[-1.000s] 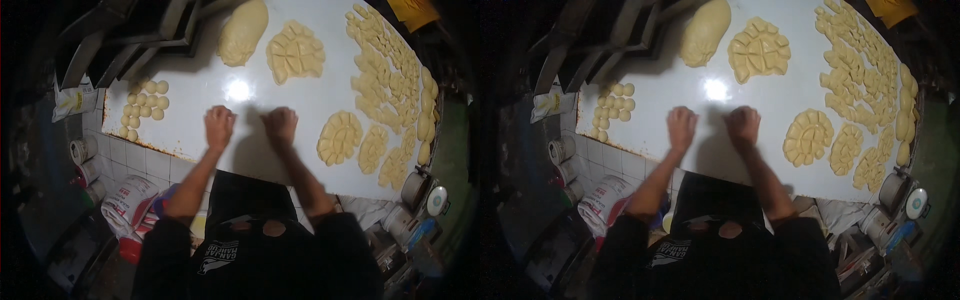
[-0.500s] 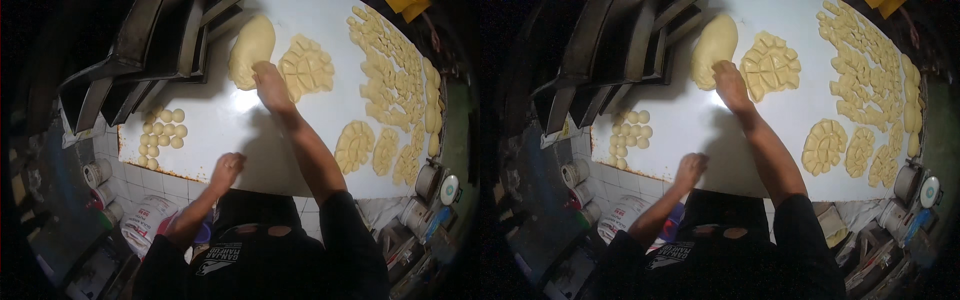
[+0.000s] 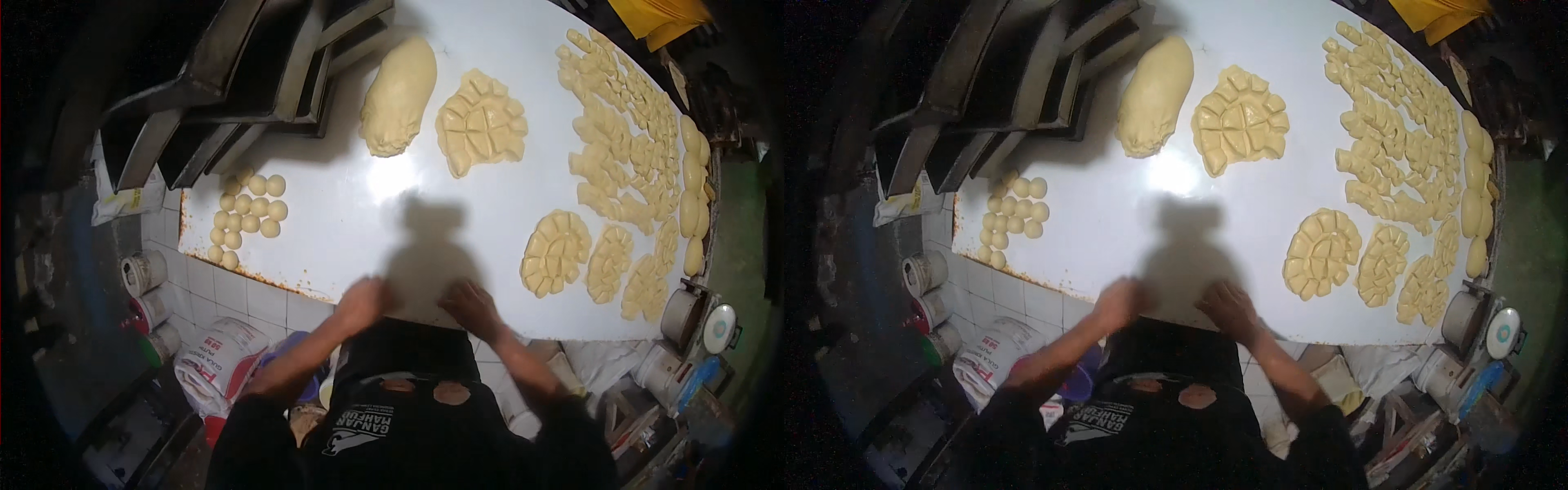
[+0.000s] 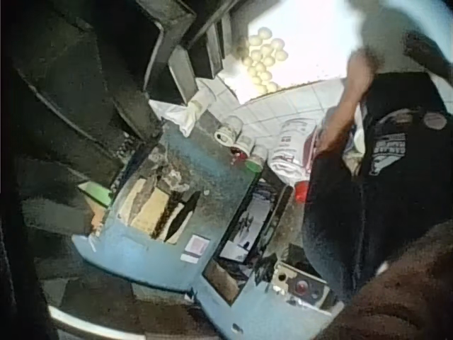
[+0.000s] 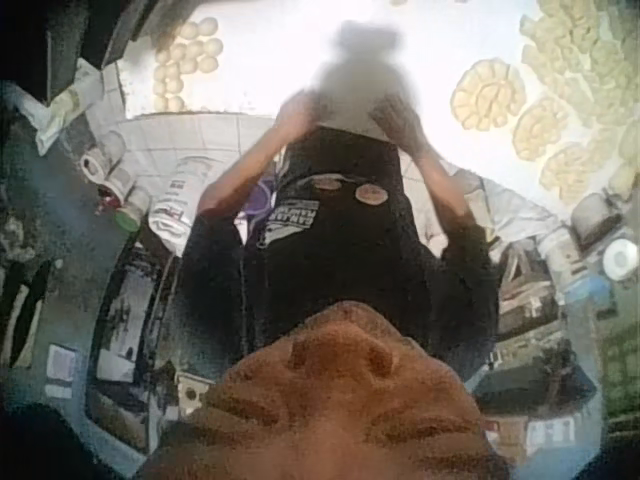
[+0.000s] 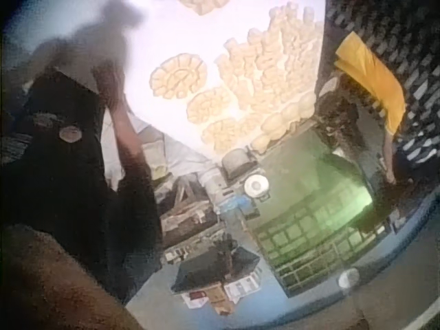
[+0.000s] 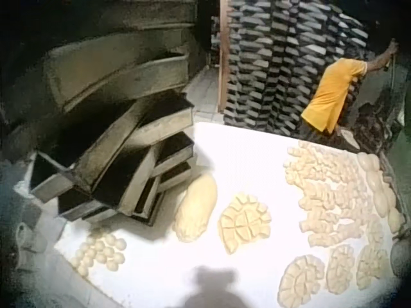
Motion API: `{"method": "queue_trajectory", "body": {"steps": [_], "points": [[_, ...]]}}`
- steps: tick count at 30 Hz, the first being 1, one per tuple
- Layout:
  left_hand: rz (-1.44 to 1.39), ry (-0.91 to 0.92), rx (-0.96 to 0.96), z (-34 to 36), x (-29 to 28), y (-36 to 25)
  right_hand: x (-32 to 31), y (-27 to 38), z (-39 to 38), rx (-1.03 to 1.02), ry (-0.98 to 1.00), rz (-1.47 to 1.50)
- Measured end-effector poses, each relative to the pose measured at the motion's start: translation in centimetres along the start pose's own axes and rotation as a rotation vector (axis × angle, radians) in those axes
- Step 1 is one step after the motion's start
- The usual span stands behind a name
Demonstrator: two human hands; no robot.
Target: The person takes dough pieces from portions on the table, rolls them into balls by hand, and arranges the dough balls in rows on the surface.
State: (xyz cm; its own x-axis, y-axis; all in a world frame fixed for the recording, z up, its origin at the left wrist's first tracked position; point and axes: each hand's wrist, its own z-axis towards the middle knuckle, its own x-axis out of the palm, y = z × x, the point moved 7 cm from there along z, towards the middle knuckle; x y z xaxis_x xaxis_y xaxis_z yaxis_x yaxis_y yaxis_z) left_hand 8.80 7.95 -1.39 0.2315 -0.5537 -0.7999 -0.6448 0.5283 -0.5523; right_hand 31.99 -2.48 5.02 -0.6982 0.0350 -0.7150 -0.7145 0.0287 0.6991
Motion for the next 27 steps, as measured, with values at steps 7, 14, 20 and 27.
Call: {"method": "queue_trajectory", "body": {"steps": [7,14,20,27], "points": [[0.393,-0.068,-0.210,7.9,2.1,-4.7,7.9,-3.7,6.9,0.136,-0.084,-0.686],[0.301,-0.488,0.277,4.9,-6.2,-2.6,-0.1,-2.7,9.1,-0.172,-0.082,-0.298],[-0.016,-0.503,0.193,2.0,-2.8,-3.8,4.3,-3.8,5.3,0.146,0.396,-0.178],[-0.061,-0.501,-0.153,4.5,-1.9,0.2,-4.3,2.6,30.2,-0.215,-0.254,-0.044]]}}
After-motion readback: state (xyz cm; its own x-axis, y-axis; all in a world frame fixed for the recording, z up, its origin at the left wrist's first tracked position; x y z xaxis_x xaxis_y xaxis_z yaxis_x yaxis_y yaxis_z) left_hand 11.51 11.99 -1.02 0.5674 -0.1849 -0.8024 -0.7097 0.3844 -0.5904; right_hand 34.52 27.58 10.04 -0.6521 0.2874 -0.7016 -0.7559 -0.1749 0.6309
